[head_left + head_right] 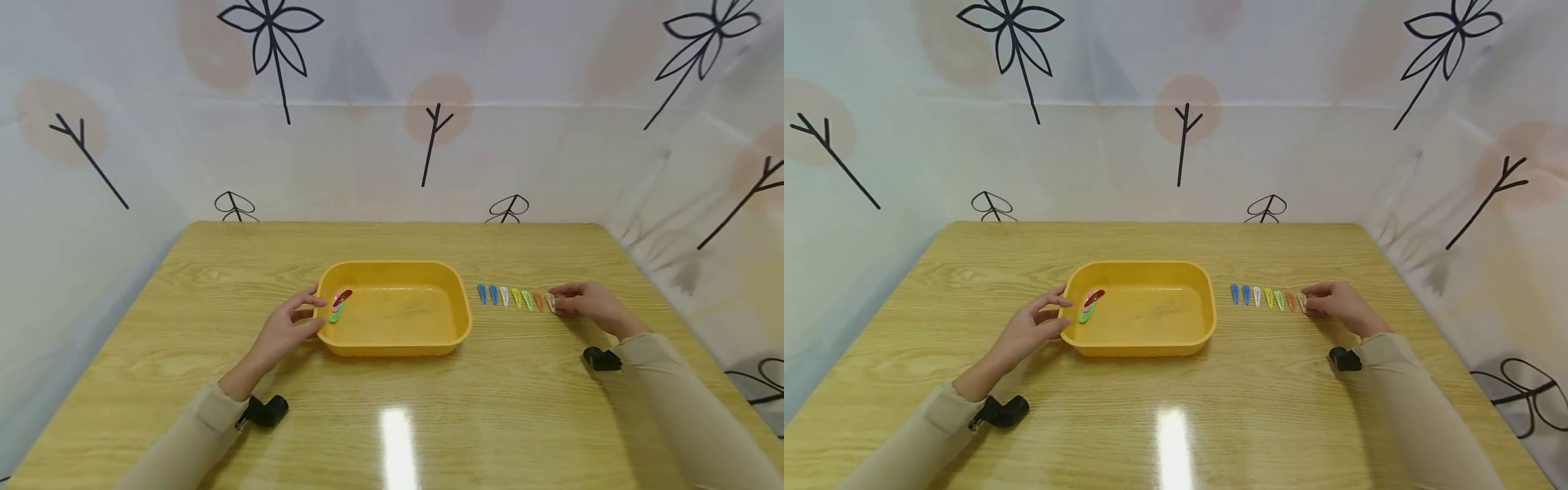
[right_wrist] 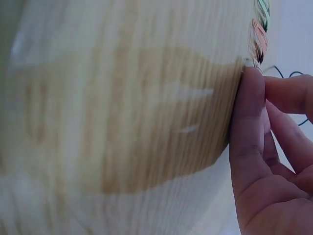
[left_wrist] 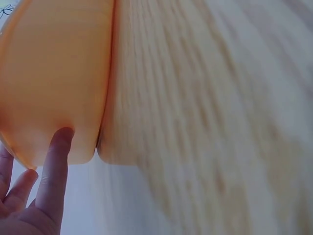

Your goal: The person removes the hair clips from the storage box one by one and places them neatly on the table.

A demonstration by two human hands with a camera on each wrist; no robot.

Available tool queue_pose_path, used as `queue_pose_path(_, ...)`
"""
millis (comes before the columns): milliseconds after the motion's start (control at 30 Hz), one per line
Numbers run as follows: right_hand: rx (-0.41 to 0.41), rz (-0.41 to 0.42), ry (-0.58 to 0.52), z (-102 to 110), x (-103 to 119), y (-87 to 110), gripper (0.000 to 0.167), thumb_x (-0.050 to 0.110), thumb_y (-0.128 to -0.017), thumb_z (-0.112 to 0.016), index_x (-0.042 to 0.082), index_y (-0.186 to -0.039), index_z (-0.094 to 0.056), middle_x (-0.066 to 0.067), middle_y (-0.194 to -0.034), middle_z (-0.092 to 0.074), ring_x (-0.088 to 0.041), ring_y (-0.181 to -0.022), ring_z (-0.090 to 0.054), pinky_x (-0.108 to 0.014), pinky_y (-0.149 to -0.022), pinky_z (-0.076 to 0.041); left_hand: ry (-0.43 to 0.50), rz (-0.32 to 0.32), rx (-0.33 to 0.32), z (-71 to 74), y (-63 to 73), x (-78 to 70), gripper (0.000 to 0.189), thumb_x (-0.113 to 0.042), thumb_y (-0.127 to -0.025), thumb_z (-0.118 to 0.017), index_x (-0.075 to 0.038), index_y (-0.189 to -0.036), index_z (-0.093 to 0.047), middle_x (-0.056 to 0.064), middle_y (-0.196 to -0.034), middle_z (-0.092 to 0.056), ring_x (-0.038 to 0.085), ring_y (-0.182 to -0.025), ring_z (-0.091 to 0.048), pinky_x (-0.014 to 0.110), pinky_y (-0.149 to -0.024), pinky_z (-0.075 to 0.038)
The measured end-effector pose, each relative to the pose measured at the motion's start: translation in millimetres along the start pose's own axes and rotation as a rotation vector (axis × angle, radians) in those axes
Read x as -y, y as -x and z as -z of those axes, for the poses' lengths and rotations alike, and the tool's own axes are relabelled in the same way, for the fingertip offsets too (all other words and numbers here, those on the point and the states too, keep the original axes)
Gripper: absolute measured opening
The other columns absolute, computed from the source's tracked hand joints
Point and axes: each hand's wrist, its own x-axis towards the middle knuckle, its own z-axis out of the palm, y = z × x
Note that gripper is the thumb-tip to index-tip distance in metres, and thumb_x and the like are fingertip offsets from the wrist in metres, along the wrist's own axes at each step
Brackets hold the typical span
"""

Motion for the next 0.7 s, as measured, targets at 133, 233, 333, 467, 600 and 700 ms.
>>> queue_pose_path(133,-0.02,0.006,0.044,-2.6,4.5,0.4,0.043,0.002,-0.095,-0.049,-0.022,-0.128,-0.036,-0.02,-0.107,-0.06,-0.003,-0.079,-0.061,-0.026,-0.072,-0.053,0.004,-0.004,0.0,0.9,0.4,1.2,0.03,-0.011,-0.086,-0.066,0.001,-0.112,-0.058,0.006,-0.149,-0.03,0.035,-0.115,-0.049,0.031,-0.076,-0.054)
queue_pose_path(233,-0.036,0.013,0.098,-4.1,6.9,0.3,0.043,0.003,-0.093,-0.05,-0.021,-0.127,-0.04,-0.017,-0.1,-0.064,-0.004,-0.077,-0.061,-0.025,-0.07,-0.053,0.001,-0.007,0.0,1.1,0.9,1.9,0.03,-0.011,-0.086,-0.066,0.0,-0.112,-0.058,0.006,-0.149,-0.029,0.035,-0.115,-0.049,0.03,-0.076,-0.054)
queue_pose_path(333,-0.047,0.023,0.137,-4.4,7.2,0.1,0.042,0.004,-0.093,-0.051,-0.02,-0.126,-0.042,-0.018,-0.099,-0.065,-0.004,-0.077,-0.06,-0.024,-0.069,-0.052,0.001,-0.009,-0.001,0.7,1.2,2.1,0.03,-0.011,-0.086,-0.066,0.001,-0.112,-0.058,0.006,-0.149,-0.03,0.036,-0.115,-0.049,0.03,-0.076,-0.054)
queue_pose_path(467,-0.06,0.038,0.158,-3.9,6.3,1.1,0.042,0.005,-0.093,-0.051,-0.019,-0.127,-0.043,-0.021,-0.102,-0.061,-0.003,-0.077,-0.059,-0.024,-0.068,-0.052,0.005,-0.012,-0.001,0.2,0.9,2.1,0.03,-0.01,-0.086,-0.066,0.002,-0.112,-0.058,0.007,-0.149,-0.03,0.036,-0.115,-0.05,0.03,-0.075,-0.054)
queue_pose_path(600,-0.066,0.075,0.162,-3.6,6.2,3.2,0.044,0.008,-0.093,-0.055,-0.017,-0.127,-0.043,-0.018,-0.097,-0.057,-0.006,-0.076,-0.059,-0.027,-0.066,-0.052,-0.009,-0.006,-0.007,0.1,1.6,1.8,0.029,-0.01,-0.086,-0.066,0.001,-0.112,-0.058,0.007,-0.149,-0.03,0.036,-0.115,-0.049,0.031,-0.075,-0.054)
queue_pose_path(700,-0.07,0.117,0.152,-3.8,9.5,5.7,0.046,0.007,-0.093,-0.056,-0.018,-0.128,-0.041,-0.018,-0.096,-0.056,-0.011,-0.076,-0.058,-0.03,-0.065,-0.053,-0.007,-0.005,-0.007,-0.5,1.8,1.1,0.029,-0.01,-0.086,-0.066,0.002,-0.112,-0.058,0.007,-0.148,-0.03,0.036,-0.115,-0.049,0.031,-0.076,-0.054)
